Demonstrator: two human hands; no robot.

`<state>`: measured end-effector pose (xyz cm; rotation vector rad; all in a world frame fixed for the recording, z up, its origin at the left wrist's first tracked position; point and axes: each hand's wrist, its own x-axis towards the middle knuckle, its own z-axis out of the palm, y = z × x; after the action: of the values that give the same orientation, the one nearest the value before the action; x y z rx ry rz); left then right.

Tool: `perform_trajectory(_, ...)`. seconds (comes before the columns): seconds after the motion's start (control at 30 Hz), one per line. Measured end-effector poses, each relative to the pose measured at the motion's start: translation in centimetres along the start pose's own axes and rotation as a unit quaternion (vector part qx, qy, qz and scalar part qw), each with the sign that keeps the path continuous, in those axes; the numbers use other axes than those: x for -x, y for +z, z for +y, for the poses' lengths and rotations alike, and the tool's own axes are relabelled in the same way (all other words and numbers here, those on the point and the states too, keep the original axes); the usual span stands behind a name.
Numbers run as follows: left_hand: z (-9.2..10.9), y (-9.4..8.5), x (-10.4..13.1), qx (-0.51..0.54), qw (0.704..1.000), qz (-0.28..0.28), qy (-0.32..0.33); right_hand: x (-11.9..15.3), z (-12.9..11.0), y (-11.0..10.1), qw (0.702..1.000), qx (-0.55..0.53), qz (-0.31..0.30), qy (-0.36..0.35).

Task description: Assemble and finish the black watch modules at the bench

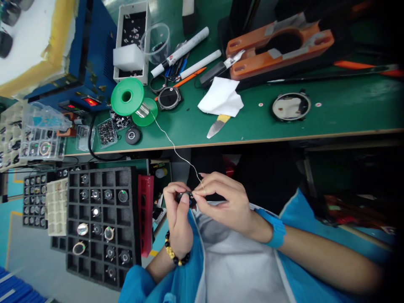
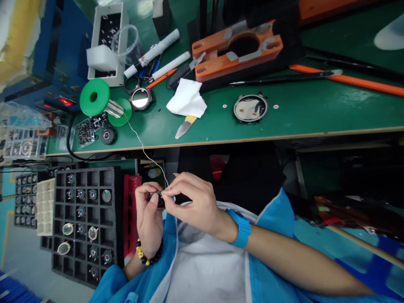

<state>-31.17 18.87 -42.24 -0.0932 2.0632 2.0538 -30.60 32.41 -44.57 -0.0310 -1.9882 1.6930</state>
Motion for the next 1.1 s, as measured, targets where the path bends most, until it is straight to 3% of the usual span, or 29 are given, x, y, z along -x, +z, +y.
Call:
perform_trajectory(0.27, 0.1, 0.0, -0.5, 0.043, 0.999, -0.007, -0.021, -0.8, 0.1, -1.0, 0.999, -0.024, -0.037, 0.03)
perform_trajectory(0.4, 0.5, -0.2, -1.1, 0.075, 0.997, -0.025, -0.026, -2.4, 0.5, -2.5, 0.982, 0.061, -0.149, 0.098)
perform_trajectory(0.53, 0.7, -0.7, -1.3, -0.035, 0.999, 0.011, 0.023, -3.6, 0.7, -3.8, 0.933, 0.231, -0.256, 0.104)
perform_trajectory(0.6, 0.7, -0.9, -1.4, -0.108, 0.991, 0.026, 0.07, -3.8, 0.3, -4.2, 0.929, 0.273, -0.234, 0.085)
perform_trajectory(0.73, 0.5, -1.0, -1.7, -0.175, 0.965, 0.025, 0.192, -3.9, -1.2, -4.3, 0.961, 0.246, -0.127, -0.008)
perform_trajectory(0.87, 0.5, -0.7, -1.8, -0.19, 0.948, 0.002, 0.255, -3.9, -2.1, -4.3, 0.972, 0.158, -0.154, -0.077)
perform_trajectory(1.1, 0.8, -0.2, -1.7, -0.206, 0.935, -0.019, 0.288, -3.3, -2.3, -4.4, 0.977, 0.108, -0.165, -0.08)
